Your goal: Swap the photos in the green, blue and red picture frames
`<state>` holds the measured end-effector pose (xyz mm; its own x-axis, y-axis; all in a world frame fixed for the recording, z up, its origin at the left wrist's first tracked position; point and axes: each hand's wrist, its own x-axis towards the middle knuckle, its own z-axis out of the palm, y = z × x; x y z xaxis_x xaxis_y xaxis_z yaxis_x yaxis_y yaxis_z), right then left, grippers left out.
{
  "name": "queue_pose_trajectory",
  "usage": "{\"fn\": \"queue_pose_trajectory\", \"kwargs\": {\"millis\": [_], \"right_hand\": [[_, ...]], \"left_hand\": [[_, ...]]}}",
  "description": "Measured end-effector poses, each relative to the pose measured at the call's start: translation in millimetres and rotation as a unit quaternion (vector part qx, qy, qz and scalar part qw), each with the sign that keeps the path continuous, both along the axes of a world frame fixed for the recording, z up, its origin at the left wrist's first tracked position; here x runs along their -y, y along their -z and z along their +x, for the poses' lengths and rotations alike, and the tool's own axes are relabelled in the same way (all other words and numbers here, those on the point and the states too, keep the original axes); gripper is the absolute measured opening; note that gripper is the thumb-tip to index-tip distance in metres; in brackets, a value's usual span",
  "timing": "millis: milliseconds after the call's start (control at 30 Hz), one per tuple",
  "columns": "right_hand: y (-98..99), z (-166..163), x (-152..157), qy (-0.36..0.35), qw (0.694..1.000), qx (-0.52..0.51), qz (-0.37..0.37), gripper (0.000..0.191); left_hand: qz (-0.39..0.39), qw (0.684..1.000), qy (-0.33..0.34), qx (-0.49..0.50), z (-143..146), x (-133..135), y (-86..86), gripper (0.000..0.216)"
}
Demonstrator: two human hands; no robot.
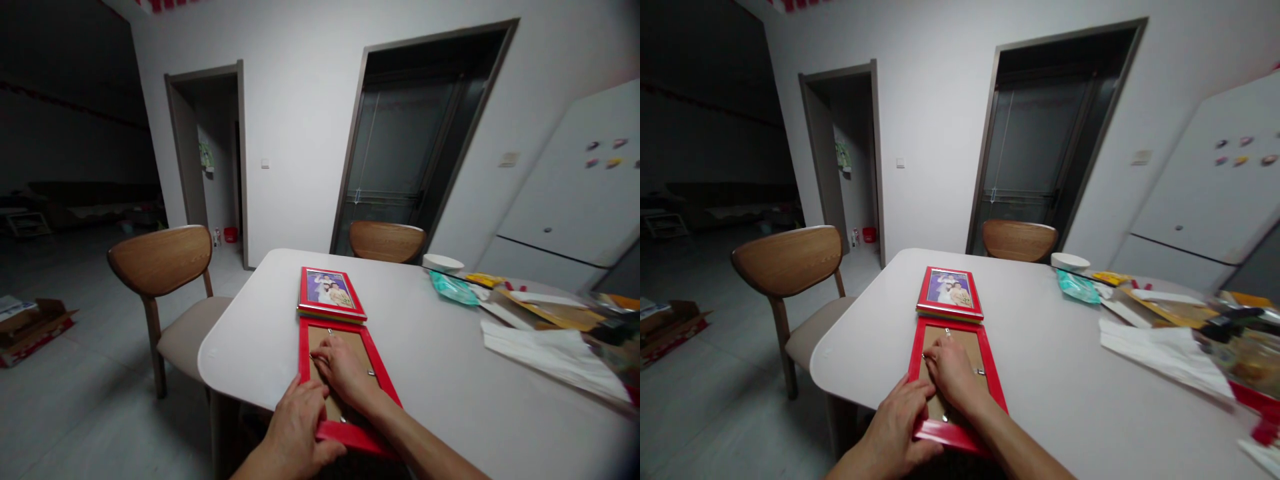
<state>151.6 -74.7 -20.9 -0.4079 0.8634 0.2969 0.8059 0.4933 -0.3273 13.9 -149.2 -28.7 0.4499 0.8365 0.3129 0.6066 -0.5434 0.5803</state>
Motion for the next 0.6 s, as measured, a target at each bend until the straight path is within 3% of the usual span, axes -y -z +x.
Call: {"fn": "queue_pose_trajectory", "kwargs": {"millis": [200, 367, 467, 600], "right_hand": [[-3.7, -3, 9, -0.037, 0.999, 0.018, 0.019, 0.028], [-11.9, 7, 18, -0.05, 0.999, -0.02, -0.009, 0.025], [-15.0, 24, 34, -0.054, 0.996, -0.064, -0.033, 0.026], [-18.8, 41, 67, -0.093, 0.994, -0.025, -0.047, 0.025]], "left_hand": [[-0.004, 1.0, -0.007, 0.001, 1, 1, -5.1, 0.037], [0.004, 1.0, -0.004, -0.002, 1, 2, -6.9, 0.03], [0.006, 1.0, -0.005, -0.001, 1, 0, -4.0, 0.03], [0.012, 1.0, -0.012, 0.006, 1, -1, -0.3, 0.027]]}}
